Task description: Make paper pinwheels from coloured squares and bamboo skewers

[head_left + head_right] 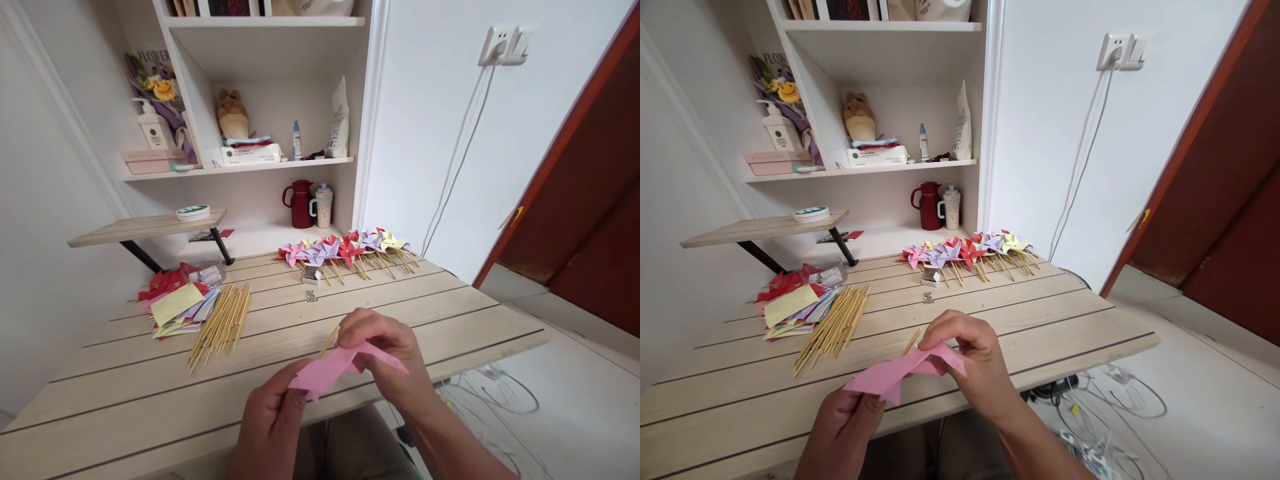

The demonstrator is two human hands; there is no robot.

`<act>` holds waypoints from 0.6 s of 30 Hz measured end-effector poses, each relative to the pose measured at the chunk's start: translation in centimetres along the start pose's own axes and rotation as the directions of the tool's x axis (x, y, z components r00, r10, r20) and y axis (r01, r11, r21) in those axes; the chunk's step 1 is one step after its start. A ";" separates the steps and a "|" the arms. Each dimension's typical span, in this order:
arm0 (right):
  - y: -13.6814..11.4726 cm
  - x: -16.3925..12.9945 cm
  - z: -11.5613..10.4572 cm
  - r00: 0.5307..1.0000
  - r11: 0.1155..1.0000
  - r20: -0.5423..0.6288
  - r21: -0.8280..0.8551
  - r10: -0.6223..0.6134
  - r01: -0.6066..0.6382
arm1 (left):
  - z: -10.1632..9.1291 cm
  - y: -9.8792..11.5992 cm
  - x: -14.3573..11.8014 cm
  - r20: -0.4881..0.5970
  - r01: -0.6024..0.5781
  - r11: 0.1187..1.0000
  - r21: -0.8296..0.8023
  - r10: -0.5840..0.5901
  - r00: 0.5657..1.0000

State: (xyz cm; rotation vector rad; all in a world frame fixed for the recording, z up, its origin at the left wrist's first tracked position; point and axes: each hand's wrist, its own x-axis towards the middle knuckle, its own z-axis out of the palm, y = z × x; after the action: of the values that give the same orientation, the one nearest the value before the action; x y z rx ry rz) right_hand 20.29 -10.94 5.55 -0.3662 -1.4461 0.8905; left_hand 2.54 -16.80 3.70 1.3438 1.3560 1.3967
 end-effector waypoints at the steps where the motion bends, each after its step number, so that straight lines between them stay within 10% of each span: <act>1: 0.1 0.0 0.0 1.000 1.000 -0.003 0.022 0.014 -0.014 | 0.0 0.2 0.0 0.017 -0.002 1.000 0.015 0.002 1.000; 18: 0.3 -0.4 -0.1 0.989 0.988 -0.027 0.063 0.146 -0.144 | 0.5 1.5 -0.8 0.016 -0.041 0.996 0.077 0.040 0.999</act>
State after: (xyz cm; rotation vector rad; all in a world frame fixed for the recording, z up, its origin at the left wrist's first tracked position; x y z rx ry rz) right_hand 20.35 -10.99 5.04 -0.4420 -1.3729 1.0389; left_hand 3.42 -17.68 5.01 1.4362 1.3931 1.3713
